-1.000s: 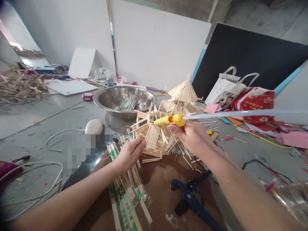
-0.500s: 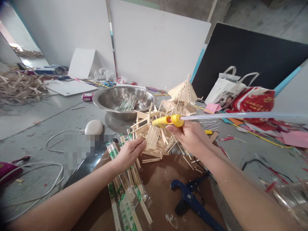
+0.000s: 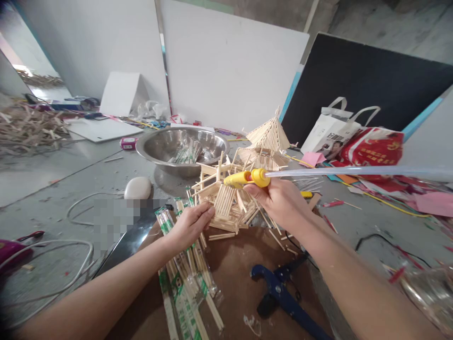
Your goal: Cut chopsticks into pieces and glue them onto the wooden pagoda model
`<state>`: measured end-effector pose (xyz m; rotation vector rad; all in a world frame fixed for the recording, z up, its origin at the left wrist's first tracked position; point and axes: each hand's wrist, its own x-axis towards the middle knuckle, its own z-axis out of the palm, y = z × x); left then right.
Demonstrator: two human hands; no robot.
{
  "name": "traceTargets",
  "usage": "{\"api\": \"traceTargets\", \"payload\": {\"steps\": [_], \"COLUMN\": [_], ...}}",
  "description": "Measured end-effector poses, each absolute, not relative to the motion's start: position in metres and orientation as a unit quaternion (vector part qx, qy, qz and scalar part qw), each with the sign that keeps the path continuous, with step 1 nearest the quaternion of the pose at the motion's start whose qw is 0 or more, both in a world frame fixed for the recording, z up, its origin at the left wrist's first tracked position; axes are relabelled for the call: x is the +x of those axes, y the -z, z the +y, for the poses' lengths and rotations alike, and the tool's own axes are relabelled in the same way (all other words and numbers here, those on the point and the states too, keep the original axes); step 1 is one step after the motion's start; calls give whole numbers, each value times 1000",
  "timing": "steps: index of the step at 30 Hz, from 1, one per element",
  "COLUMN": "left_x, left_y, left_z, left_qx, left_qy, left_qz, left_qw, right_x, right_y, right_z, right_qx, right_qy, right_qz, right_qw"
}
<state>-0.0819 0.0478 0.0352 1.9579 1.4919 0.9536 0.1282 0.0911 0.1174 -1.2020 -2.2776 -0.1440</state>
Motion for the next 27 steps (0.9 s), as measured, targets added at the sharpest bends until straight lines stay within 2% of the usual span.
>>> {"api": "traceTargets", "payload": {"steps": [6, 16, 22, 27], "left_x": [-83, -84, -82, -82], "left_y": [-37, -35, -38, -39], "left_z": [48, 48, 47, 47], "left_qx": [715, 698, 660, 649], "left_qy": [-364, -370, -401, -415], "left_qz": [540, 541, 536, 532], "left_qw": [253, 289, 341, 352], "right_x": [135, 158, 153, 135], "right_y": [-116, -106, -108, -120], "right_z": [91, 77, 71, 63], "right_qx": [-452, -492, -457, -415], "right_qy": [68, -2, -35, -19], "right_qz": [-835, -806, -834, -879], "right_qw": [306, 330, 307, 235]}}
